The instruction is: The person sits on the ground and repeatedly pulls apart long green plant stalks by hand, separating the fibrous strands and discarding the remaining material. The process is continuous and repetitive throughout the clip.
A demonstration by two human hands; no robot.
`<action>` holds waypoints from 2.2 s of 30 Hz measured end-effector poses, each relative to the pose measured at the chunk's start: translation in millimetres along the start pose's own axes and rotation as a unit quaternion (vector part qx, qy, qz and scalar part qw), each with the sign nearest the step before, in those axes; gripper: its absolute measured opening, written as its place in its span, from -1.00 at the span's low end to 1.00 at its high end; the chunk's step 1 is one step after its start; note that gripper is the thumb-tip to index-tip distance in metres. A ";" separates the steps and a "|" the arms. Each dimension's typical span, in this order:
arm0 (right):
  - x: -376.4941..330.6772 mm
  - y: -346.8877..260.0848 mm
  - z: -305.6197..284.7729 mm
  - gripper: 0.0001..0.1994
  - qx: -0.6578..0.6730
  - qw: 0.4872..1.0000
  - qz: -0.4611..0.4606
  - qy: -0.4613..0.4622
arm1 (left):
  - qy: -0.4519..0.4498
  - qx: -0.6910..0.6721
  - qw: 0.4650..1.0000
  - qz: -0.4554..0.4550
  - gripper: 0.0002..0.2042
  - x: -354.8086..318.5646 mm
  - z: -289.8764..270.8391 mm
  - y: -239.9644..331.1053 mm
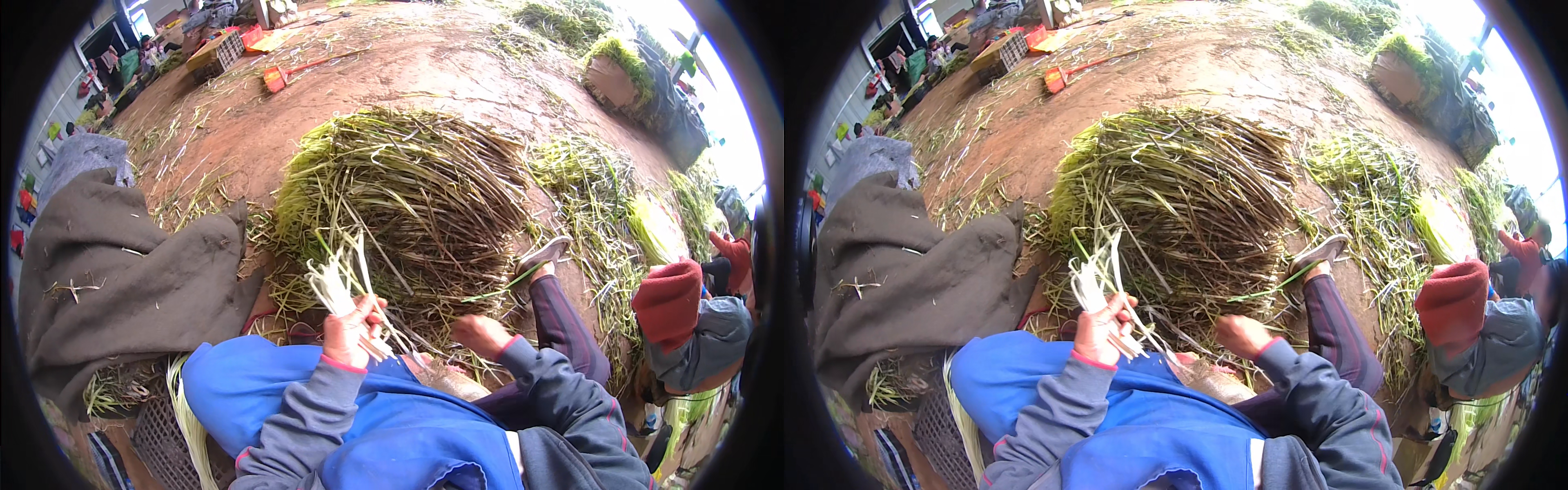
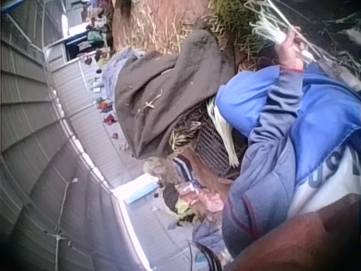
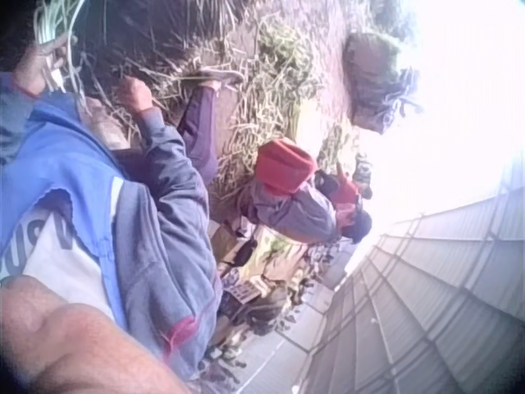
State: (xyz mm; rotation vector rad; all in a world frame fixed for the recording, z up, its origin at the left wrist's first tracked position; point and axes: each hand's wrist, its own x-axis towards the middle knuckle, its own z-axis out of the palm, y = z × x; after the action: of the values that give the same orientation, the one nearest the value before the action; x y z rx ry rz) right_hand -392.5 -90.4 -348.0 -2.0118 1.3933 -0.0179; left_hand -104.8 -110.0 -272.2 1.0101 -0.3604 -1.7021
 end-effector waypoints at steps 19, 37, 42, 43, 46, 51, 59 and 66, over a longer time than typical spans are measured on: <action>56.6 -133.8 -39.9 -0.72 0.497 0.864 0.032 0.078 | -0.009 0.059 0.995 -0.078 -0.92 -2.6 -7.0 -38.5; -20.7 -180.7 -243.5 -0.85 0.659 0.680 -0.202 0.251 | 0.119 0.580 0.804 -0.056 -0.79 33.4 -66.2 -65.8; 61.5 -156.3 -129.7 -0.86 0.688 0.697 -0.027 0.200 | 0.017 0.197 0.980 -0.029 -0.69 -8.4 -13.4 -53.2; 76.1 -155.0 -105.8 -0.86 0.691 0.695 -0.005 0.199 | -0.006 0.165 0.983 -0.082 -0.70 -14.9 -7.3 -51.5; 114.4 -152.0 -48.5 -0.83 0.658 0.712 0.000 0.245 | -0.041 0.000 0.979 -0.202 -0.80 -32.0 6.3 -48.2; 142.6 -86.6 -43.7 -0.70 0.208 0.900 0.084 0.375 | 0.006 -0.152 0.988 -0.039 -0.50 -24.5 0.1 29.8; 143.4 -41.3 -55.4 -0.74 -0.014 0.951 0.136 0.279 | 0.004 -0.100 0.995 -0.016 -0.71 -1.4 -11.7 52.8; 65.1 -81.8 -30.0 -0.76 0.107 0.988 -0.046 0.099 | 0.079 -0.007 0.991 -0.105 -0.77 10.0 -18.7 -10.8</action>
State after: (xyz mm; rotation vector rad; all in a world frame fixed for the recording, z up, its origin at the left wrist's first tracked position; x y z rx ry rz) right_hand -308.6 -144.2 -304.3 -1.9319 1.3531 -0.4013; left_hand -98.0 -110.3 -295.0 1.1994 -0.1417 -1.7940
